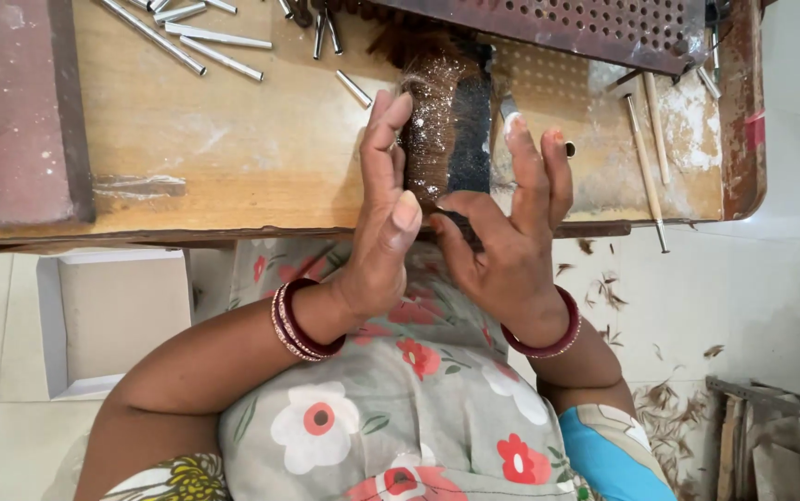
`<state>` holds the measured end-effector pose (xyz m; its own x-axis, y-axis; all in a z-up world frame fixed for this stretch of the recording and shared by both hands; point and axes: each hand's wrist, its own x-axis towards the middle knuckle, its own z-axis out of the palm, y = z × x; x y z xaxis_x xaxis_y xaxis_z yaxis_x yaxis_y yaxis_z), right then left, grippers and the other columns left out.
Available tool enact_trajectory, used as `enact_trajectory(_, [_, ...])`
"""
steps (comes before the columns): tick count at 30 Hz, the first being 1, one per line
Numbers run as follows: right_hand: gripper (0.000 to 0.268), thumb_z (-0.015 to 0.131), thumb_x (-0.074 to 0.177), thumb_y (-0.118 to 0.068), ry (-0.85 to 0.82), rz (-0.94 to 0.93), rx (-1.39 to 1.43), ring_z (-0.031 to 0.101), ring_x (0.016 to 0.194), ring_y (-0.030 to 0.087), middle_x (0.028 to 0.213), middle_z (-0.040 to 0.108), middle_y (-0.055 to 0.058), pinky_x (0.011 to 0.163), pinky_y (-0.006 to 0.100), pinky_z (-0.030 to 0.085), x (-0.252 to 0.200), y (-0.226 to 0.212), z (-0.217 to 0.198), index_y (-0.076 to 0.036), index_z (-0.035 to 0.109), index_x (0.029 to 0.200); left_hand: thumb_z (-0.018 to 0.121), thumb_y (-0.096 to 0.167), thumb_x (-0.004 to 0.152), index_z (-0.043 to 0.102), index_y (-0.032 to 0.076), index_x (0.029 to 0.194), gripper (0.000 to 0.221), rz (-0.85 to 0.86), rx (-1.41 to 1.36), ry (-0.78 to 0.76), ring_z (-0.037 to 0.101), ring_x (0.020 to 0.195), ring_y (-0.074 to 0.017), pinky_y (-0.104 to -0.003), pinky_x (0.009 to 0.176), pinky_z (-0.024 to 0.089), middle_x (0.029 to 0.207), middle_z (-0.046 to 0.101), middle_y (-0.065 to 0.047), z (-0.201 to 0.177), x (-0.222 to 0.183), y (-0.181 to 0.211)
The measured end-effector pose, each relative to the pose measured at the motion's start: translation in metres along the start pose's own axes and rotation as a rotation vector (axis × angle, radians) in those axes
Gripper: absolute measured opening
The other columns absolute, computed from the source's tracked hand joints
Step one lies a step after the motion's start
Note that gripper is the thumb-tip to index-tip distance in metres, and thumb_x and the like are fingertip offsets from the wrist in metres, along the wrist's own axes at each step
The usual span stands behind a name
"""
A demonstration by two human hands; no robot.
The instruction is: Assembling brushes by inserting bundles of hair into metal ferrules at a workbench.
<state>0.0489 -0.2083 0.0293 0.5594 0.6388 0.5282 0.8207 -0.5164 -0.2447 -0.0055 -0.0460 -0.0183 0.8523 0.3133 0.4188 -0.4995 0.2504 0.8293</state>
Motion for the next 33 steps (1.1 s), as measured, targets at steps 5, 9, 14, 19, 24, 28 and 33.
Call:
enact_trajectory(5, [0.009,0.081,0.101,-0.021,-0.051,-0.087,-0.198,0.006,0.158,0.036,0.17,0.026,0.02,0.13,0.048,0.004,0.006,0.004,0.017,-0.018,0.079,0.11,0.054,0.045,0.114,0.02,0.004,0.166,0.074,0.052,0.128,0.113,0.01,0.161,-0.0224,-0.037,0.134,0.011,0.174,0.009,-0.013,-0.024,0.004,0.004])
enact_trajectory(9, [0.007,0.074,0.108,-0.024,-0.068,-0.132,-0.312,0.007,0.159,0.034,0.171,0.026,0.016,0.129,0.05,-0.001,0.004,0.006,0.03,-0.018,0.076,0.105,0.067,0.021,0.103,0.045,0.008,0.147,0.051,0.076,0.73,0.058,0.016,0.161,-0.0318,-0.047,0.133,0.014,0.172,0.02,-0.017,-0.04,0.014,0.022])
enact_trajectory(14, [0.018,0.067,0.115,-0.023,-0.095,-0.124,-0.33,0.011,0.159,0.032,0.172,0.028,0.014,0.129,0.052,-0.001,-0.003,0.012,0.044,-0.012,0.067,0.101,0.075,0.016,0.081,0.063,0.011,0.118,0.039,0.05,1.07,-0.124,0.012,0.16,-0.0463,-0.068,0.127,0.003,0.169,0.02,-0.025,-0.034,0.017,0.022])
enact_trajectory(19, [0.016,0.06,0.115,-0.023,-0.065,-0.077,-0.316,0.015,0.162,0.033,0.169,0.033,0.014,0.127,0.055,-0.001,-0.009,0.013,0.051,-0.01,0.066,0.108,0.078,0.022,0.079,0.072,0.011,0.098,0.022,0.04,1.092,-0.201,0.011,0.158,-0.0454,-0.072,0.123,-0.001,0.167,0.022,-0.027,-0.033,0.02,0.016])
enact_trajectory(24, [0.017,0.06,0.114,-0.024,-0.029,-0.086,-0.334,0.017,0.16,0.034,0.165,0.039,0.012,0.129,0.057,-0.002,-0.005,0.01,0.047,-0.011,0.067,0.107,0.079,0.022,0.082,0.075,0.012,0.092,0.014,0.086,1.111,-0.165,0.015,0.159,-0.0426,-0.071,0.124,-0.001,0.167,0.029,-0.024,-0.032,0.017,0.011])
enact_trajectory(28, [0.021,0.058,0.113,-0.027,0.099,-0.077,-0.316,0.02,0.157,0.033,0.156,0.047,0.011,0.13,0.057,-0.002,-0.005,0.015,0.034,-0.012,0.069,0.103,0.077,0.02,0.085,0.075,0.014,0.091,0.009,0.12,1.135,-0.158,0.02,0.159,-0.0401,-0.069,0.126,0.004,0.167,0.035,-0.02,-0.033,0.015,0.01])
enact_trajectory(33, [0.027,0.058,0.112,-0.031,0.236,-0.128,-0.343,0.021,0.156,0.031,0.15,0.051,0.011,0.131,0.057,0.001,-0.015,0.014,0.012,-0.01,0.068,0.098,0.074,0.022,0.086,0.07,0.004,0.102,0.024,0.182,0.905,-0.11,0.041,0.139,-0.0436,-0.059,0.114,0.03,0.145,0.048,-0.023,-0.026,0.018,0.046])
